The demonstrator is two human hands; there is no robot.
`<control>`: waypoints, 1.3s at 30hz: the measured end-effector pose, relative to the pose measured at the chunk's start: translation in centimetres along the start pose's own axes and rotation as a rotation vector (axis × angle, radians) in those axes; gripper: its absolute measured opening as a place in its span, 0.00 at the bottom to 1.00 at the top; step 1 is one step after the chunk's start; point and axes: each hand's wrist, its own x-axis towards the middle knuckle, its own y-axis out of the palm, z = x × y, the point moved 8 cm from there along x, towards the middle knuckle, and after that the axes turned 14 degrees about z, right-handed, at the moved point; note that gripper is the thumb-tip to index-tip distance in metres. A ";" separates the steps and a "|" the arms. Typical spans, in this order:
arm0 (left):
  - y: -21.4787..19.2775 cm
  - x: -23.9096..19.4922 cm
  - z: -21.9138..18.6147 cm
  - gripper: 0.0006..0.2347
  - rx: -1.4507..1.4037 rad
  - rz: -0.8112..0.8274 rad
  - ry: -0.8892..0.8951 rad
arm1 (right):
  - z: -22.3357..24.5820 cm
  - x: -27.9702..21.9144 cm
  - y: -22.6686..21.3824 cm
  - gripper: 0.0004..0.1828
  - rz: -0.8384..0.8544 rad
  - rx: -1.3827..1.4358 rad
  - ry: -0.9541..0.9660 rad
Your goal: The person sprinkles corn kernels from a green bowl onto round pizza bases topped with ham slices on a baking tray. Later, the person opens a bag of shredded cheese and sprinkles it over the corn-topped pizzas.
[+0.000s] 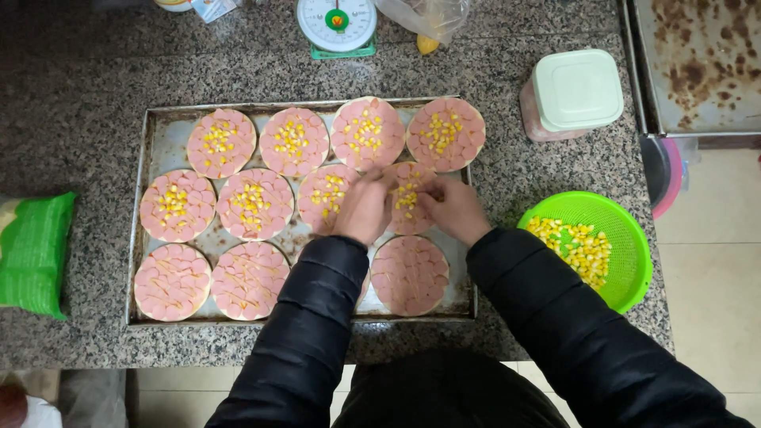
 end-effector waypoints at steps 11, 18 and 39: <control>-0.5 0.5 -1.9 0.09 -0.066 -0.066 0.064 | -1.5 0.7 -1.3 0.18 -0.053 0.041 -0.030; 1.4 2.6 -0.7 0.14 0.001 0.025 0.046 | -1.4 0.4 -0.3 0.20 0.018 0.019 0.056; 2.0 -1.2 -2.8 0.10 0.237 -0.018 0.079 | -4.0 1.0 -0.4 0.25 -0.058 0.409 -0.103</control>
